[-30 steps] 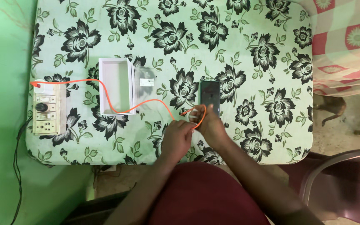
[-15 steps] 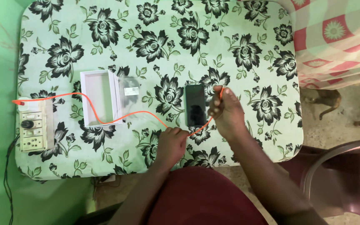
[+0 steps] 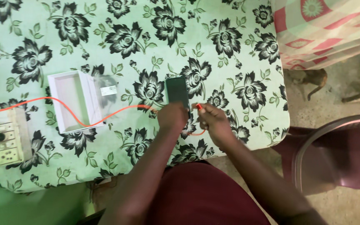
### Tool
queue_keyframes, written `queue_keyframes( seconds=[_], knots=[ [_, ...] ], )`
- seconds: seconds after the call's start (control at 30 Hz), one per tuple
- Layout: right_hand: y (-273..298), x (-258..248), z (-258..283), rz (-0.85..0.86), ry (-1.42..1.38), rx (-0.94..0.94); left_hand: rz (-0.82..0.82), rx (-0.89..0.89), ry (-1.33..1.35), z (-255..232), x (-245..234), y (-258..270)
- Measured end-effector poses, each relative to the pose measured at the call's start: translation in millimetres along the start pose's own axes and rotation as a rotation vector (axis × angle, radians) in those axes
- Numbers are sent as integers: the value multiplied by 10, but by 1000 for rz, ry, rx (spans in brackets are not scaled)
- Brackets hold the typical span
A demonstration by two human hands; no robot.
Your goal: The person unboxes a smartphone, removes it from its protective sleeve, and connects the charger to a power strip. They then plug the charging cable into the phone, completing the physical setup.
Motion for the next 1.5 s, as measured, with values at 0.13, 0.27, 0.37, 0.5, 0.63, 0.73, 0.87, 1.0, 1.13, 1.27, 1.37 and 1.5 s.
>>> queue_keyframes(
  seconds=[0.13, 0.27, 0.37, 0.5, 0.63, 0.73, 0.87, 1.0, 1.13, 1.27, 1.37, 1.5],
  knots=[
    [111, -158, -158, 3, 19, 62, -44, -62, 15, -154, 6, -135],
    [197, -296, -245, -25, 110, 126, -108, -220, 104, -156, 111, -174],
    [205, -363, -334, -16, 113, 157, -149, -270, 87, -172, 252, -200],
    [182, -430, -445, 18, 108, 163, -197, -322, 74, -201, 386, -268],
    [123, -473, -502, 44, 121, 168, -157, -392, 83, -229, 427, -312],
    [104, -492, -544, 58, 95, 180, -189, -409, 123, -257, 406, -304],
    [111, -499, -628, 43, 120, 219, -134, -465, 192, -238, 326, -340],
    [135, -482, -682, 73, 140, 213, -111, -526, 258, -184, 322, -390],
    [128, -487, -663, 61, 129, 212, -180, -481, 411, -89, 529, -458],
    [111, -487, -642, 20, 152, 239, -228, -354, 522, 119, 734, -610],
    [117, -470, -661, 8, 132, 237, -239, -298, 651, 173, 792, -646],
    [86, -472, -663, 16, 131, 206, -223, -330, 883, 169, 668, -591]
  ],
)
Point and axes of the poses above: each hand's wrist, its own y-axis away from the middle knuckle, its own x-axis out of the palm, z = x × y, the point moved 2 cm from there along -y, towards the middle knuckle, and after that the axes turned 9 degrees about -y, right-handed, at the moved point
